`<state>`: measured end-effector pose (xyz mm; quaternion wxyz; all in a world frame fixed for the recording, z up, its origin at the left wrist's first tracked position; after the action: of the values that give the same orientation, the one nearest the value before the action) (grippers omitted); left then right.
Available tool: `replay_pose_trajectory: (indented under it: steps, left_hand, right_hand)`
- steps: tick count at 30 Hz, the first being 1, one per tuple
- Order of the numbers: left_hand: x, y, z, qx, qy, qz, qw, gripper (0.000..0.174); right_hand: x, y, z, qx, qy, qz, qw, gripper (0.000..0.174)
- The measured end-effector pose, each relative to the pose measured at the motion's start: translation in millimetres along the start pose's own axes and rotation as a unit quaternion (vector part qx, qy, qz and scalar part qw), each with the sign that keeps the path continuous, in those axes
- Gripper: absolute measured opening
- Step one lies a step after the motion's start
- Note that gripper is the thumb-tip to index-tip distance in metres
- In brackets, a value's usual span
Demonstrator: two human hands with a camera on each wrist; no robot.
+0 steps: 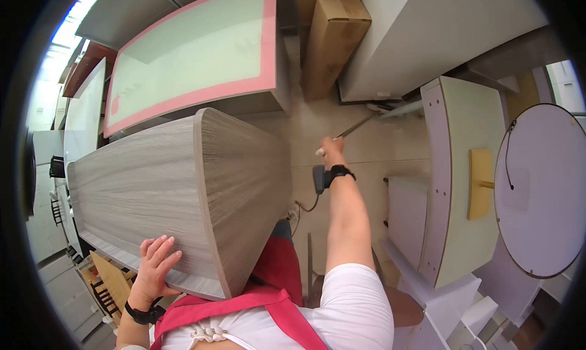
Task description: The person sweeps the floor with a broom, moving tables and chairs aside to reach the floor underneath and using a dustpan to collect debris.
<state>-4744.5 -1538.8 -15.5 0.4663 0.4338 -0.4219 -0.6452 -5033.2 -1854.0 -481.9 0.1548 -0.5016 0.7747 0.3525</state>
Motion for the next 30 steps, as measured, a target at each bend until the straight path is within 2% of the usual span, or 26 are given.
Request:
replay_pose_trajectory:
  steps: [2, 4, 6, 10, 12, 14, 16, 17, 21, 25, 26, 29, 30]
  left_hand:
    - [1, 1, 1, -0.008, -0.002, 0.010, 1.000, 0.079]
    - [-1, 2, 2, -0.008, -0.008, 0.013, 1.000, 0.079]
    - [-5, -1, 0, -0.007, -0.021, 0.008, 1.000, 0.078]
    - [-7, 1, 0, 0.000, -0.022, 0.026, 0.999, 0.078]
    - [-6, 6, 2, -0.010, -0.017, 0.045, 0.999, 0.078]
    - [-7, 7, 2, -0.009, -0.018, 0.051, 0.998, 0.079]
    - [-8, 8, 3, -0.008, -0.022, 0.054, 0.998, 0.079]
    - [-7, 9, 4, -0.006, -0.024, 0.056, 0.998, 0.078]
    - [-9, 9, 3, -0.007, -0.027, 0.055, 0.998, 0.076]
    - [-8, 8, 3, -0.004, -0.025, 0.051, 0.998, 0.076]
    - [-8, 7, 3, -0.004, -0.025, 0.050, 0.998, 0.076]
    - [-7, 7, 2, 0.005, -0.021, 0.053, 0.998, 0.076]
    - [-8, 5, 3, 0.008, -0.018, 0.053, 0.998, 0.076]
  right_hand:
    - [-11, -13, 49, 0.010, -0.003, -0.049, 0.999, 0.042]
    - [-57, 1, 56, -0.018, 0.032, -0.055, 0.998, 0.043]
    - [-70, 6, 98, -0.066, 0.088, -0.051, 0.993, 0.048]
    - [-139, 55, 120, -0.061, -0.028, -0.094, 0.993, 0.050]
    - [-150, 79, 148, -0.054, -0.077, -0.137, 0.986, 0.052]
    - [-149, 110, 184, 0.007, -0.084, -0.156, 0.984, 0.054]
    - [-186, 155, 136, -0.064, -0.115, -0.117, 0.984, 0.053]
    - [-196, 165, 124, -0.065, -0.109, -0.132, 0.983, 0.056]
    - [-241, 196, 108, -0.070, -0.105, -0.165, 0.978, 0.070]
    - [-246, 171, 94, -0.034, -0.087, -0.217, 0.972, 0.081]
    - [-238, 159, 95, -0.060, -0.061, -0.212, 0.974, 0.081]
    - [-174, 86, 136, -0.070, -0.001, -0.215, 0.974, 0.079]
    - [-161, 65, 131, -0.059, -0.027, -0.237, 0.969, 0.076]
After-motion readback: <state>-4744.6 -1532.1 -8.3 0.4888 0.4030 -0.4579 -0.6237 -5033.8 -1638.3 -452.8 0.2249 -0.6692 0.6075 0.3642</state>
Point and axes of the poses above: each hand's wrist, its own x-axis towards the middle knuckle, its own y-axis out of the back of the hand, z = x × y, the point moved 9 cm from there along x, towards the middle knuckle, and after that the axes turned 12 degrees about z, right-handed, at the moved point
